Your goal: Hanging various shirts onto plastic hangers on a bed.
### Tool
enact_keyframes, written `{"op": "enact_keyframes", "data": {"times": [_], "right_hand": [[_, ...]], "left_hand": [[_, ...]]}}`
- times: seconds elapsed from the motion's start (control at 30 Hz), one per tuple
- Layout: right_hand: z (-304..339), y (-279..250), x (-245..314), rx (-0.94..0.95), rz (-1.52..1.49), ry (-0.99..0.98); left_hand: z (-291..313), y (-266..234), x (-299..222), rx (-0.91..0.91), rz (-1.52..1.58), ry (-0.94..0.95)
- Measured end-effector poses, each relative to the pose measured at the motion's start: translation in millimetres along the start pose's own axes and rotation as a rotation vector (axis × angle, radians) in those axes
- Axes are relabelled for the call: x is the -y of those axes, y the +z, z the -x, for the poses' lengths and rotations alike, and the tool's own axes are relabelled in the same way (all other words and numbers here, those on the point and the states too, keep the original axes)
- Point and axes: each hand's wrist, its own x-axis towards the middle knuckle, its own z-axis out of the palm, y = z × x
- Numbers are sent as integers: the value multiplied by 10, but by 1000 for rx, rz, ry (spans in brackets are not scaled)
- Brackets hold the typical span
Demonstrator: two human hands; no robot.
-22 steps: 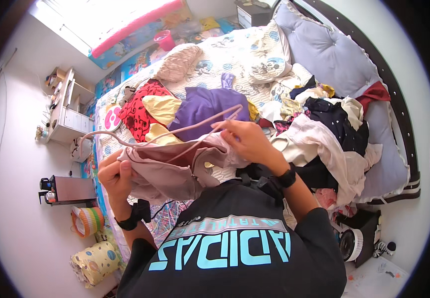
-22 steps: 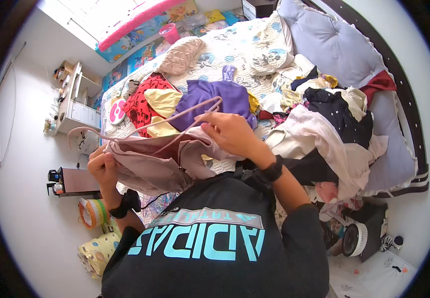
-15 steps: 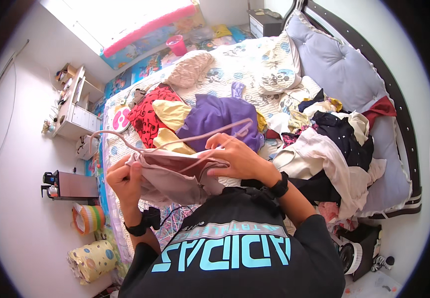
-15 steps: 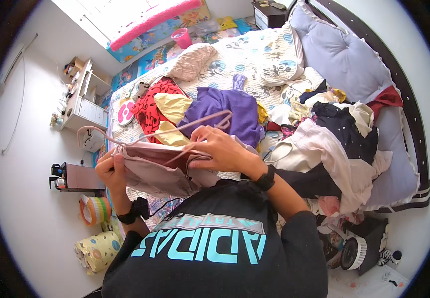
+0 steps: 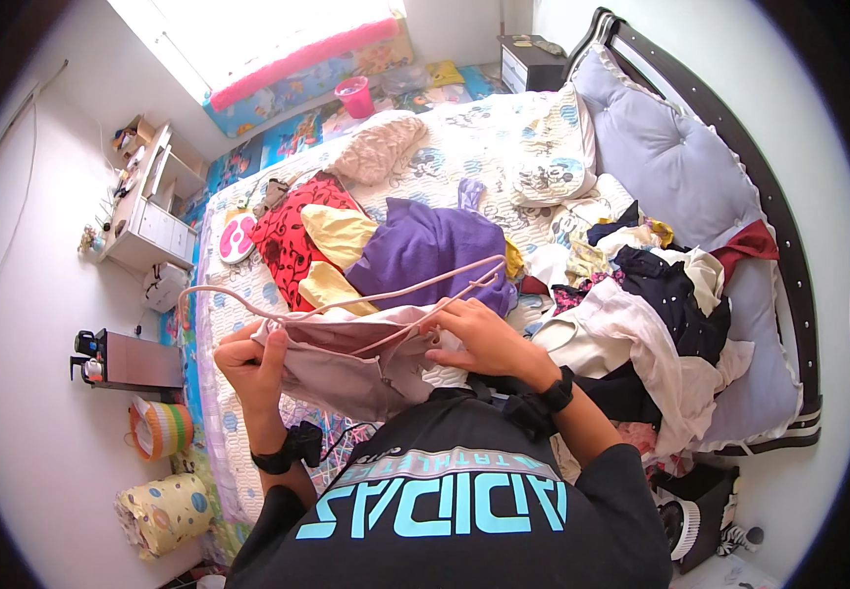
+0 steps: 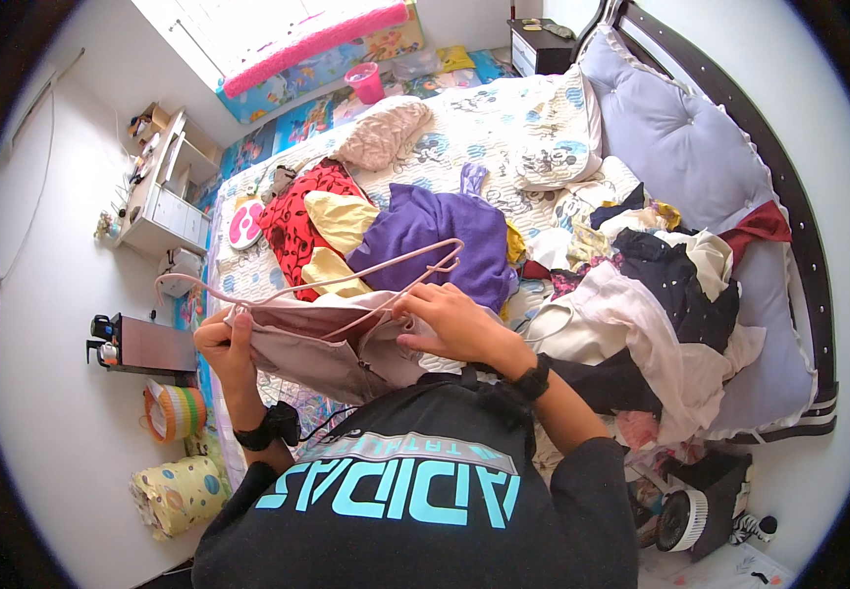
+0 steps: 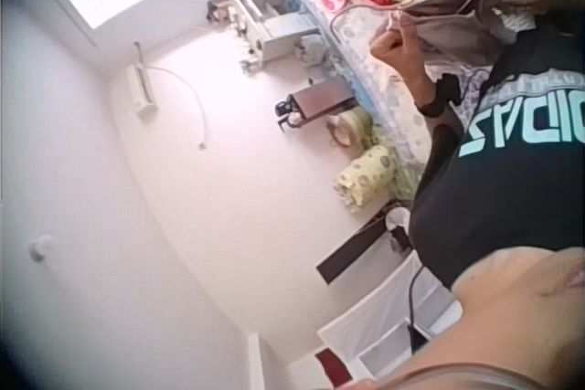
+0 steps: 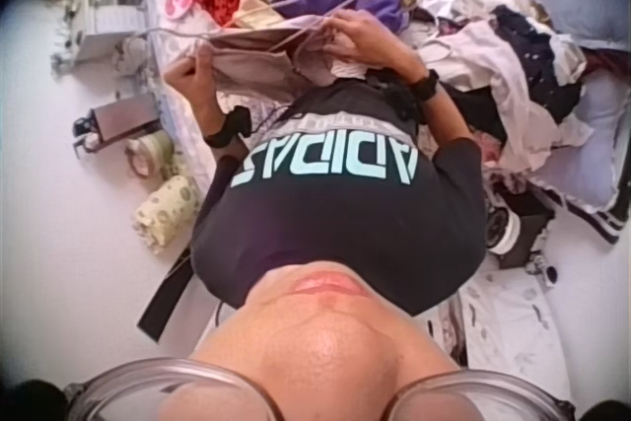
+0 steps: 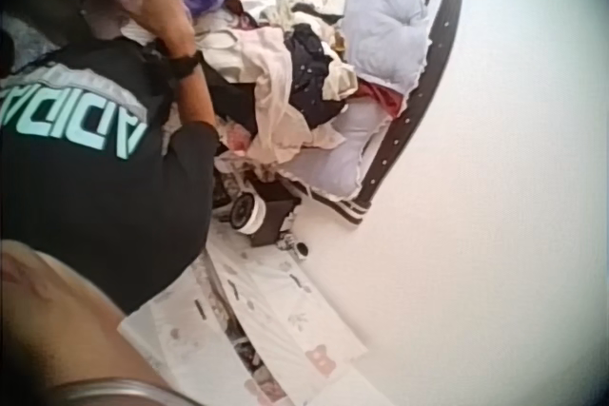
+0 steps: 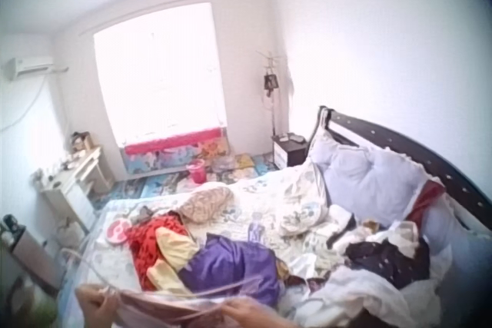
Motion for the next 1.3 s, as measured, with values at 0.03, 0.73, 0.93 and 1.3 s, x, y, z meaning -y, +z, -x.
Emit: {"op": "enact_keyframes", "data": {"times": [0.03, 0.73, 0.93, 1.3], "right_hand": [[-13, 33, -15, 8, 17, -6], [-299, 305, -162, 3, 476, 395], [-222, -84, -256, -3, 282, 609], [-236, -780, 257, -327, -26, 614]], "left_hand": [[10, 4, -16, 11, 11, -2], [191, 20, -115, -16, 25, 14], [375, -226, 20, -132, -64, 142], [335, -432, 272, -10, -157, 140]]}}
